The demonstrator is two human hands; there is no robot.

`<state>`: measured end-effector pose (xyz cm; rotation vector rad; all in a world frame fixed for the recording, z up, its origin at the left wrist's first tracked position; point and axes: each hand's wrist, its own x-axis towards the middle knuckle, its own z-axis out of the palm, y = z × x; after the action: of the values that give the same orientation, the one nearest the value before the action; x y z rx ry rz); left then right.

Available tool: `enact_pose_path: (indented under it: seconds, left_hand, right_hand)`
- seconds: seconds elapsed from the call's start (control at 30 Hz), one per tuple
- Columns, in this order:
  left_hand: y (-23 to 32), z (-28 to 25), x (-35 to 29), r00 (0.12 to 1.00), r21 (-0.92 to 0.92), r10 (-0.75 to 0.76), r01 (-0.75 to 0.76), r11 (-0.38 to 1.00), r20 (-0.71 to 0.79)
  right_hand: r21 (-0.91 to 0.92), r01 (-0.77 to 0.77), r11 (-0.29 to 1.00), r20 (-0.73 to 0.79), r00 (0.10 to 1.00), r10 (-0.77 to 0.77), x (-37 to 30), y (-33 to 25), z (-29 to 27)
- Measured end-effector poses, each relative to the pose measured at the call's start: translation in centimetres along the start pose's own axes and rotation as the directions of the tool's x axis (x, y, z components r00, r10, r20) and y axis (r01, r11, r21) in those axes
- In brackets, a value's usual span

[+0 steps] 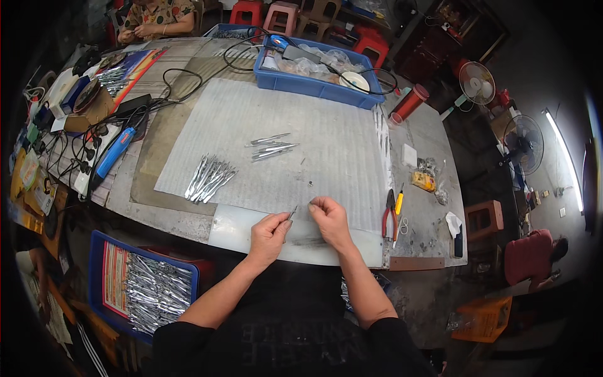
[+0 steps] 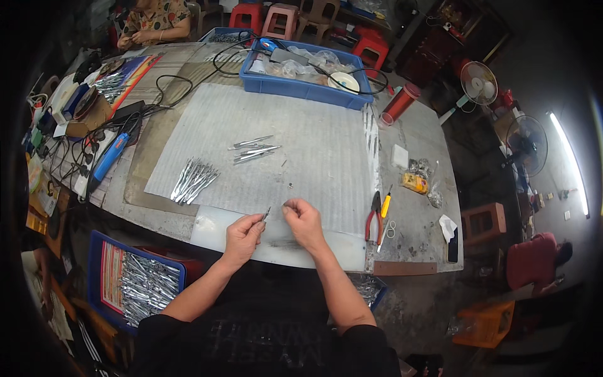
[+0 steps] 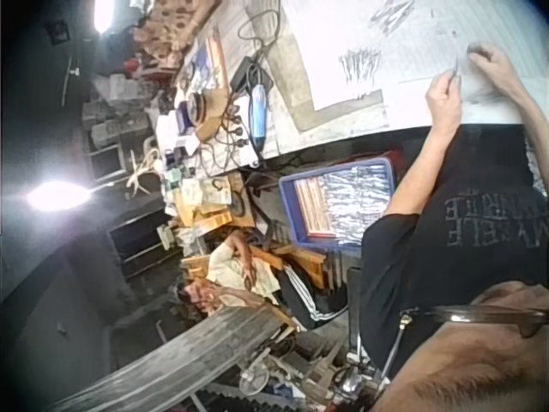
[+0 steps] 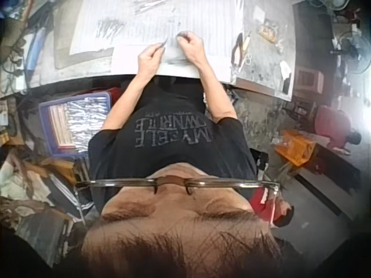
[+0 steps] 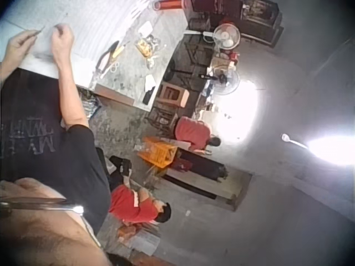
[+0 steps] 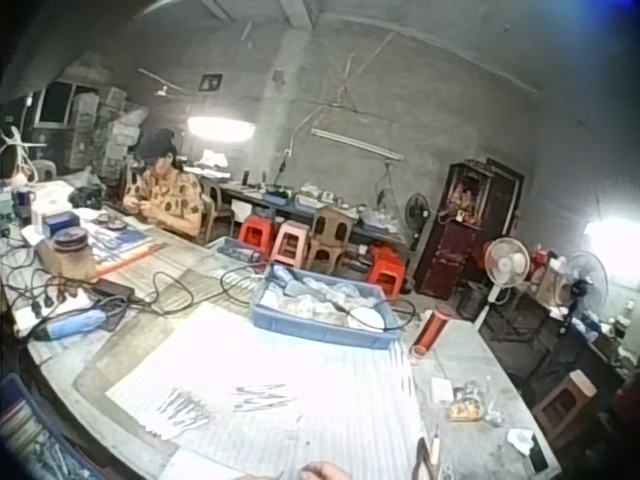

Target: The person puts on eyeglasses, then repeatedly picks up metal pieces and small metal fittings from the workbench and assembles them together by hand.

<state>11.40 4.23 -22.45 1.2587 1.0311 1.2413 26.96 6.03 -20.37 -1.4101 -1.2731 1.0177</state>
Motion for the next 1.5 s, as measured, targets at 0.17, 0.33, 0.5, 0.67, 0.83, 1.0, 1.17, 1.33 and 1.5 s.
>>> enact_pose_path:
  seconds: [0.17, 0.33, 0.5, 0.67, 0.83, 1.0, 1.17, 1.33, 1.5]
  left_hand:
    - [2.0, 0.7, -0.5, 0.999, -0.117, -0.017, 0.022, 0.993, 0.041]
    - [2.1, 0.8, -0.5, 0.989, -0.004, 0.141, -0.141, 0.990, 0.051]
    - [3.1, 1.1, -0.8, 0.967, 0.102, 0.248, -0.253, 0.962, 0.055]
    - [3.8, 1.3, -1.0, 0.963, 0.105, 0.259, -0.265, 0.958, 0.072]
    - [3.7, 1.4, -1.1, 0.968, 0.088, 0.239, -0.246, 0.965, 0.082]
    - [3.5, 1.5, -1.1, 0.970, 0.103, 0.226, -0.234, 0.967, 0.088]
    - [3.2, 1.7, -1.1, 0.954, 0.125, 0.292, -0.298, 0.946, 0.064]
    - [3.4, 1.8, -1.1, 0.964, 0.153, 0.261, -0.265, 0.952, 0.046]
    - [3.0, 1.8, -1.1, 0.968, 0.188, 0.248, -0.251, 0.949, 0.038]
  right_hand:
    - [0.422, -0.108, 0.900, 0.057, 0.994, 0.093, -2.7, -1.5, 0.7]
    - [0.613, -0.147, 0.776, 0.074, 0.989, 0.128, -3.4, -1.1, 1.1]
    - [0.726, -0.167, 0.667, 0.104, 0.986, 0.134, -3.8, -0.7, 1.3]
    - [0.774, -0.168, 0.610, 0.113, 0.985, 0.128, -4.1, -0.9, 1.5]
    - [0.791, -0.173, 0.587, 0.118, 0.984, 0.131, -4.1, -1.0, 1.6]
    - [0.796, -0.172, 0.580, 0.116, 0.984, 0.132, -4.1, -0.6, 1.7]
    - [0.637, -0.030, 0.770, 0.022, 1.000, 0.020, -4.2, 0.1, 2.0]
    - [0.498, 0.040, 0.866, -0.076, 0.997, -0.002, -4.6, -0.4, 2.6]
    - [0.414, 0.039, 0.909, -0.096, 0.995, 0.001, -4.3, -0.3, 2.7]
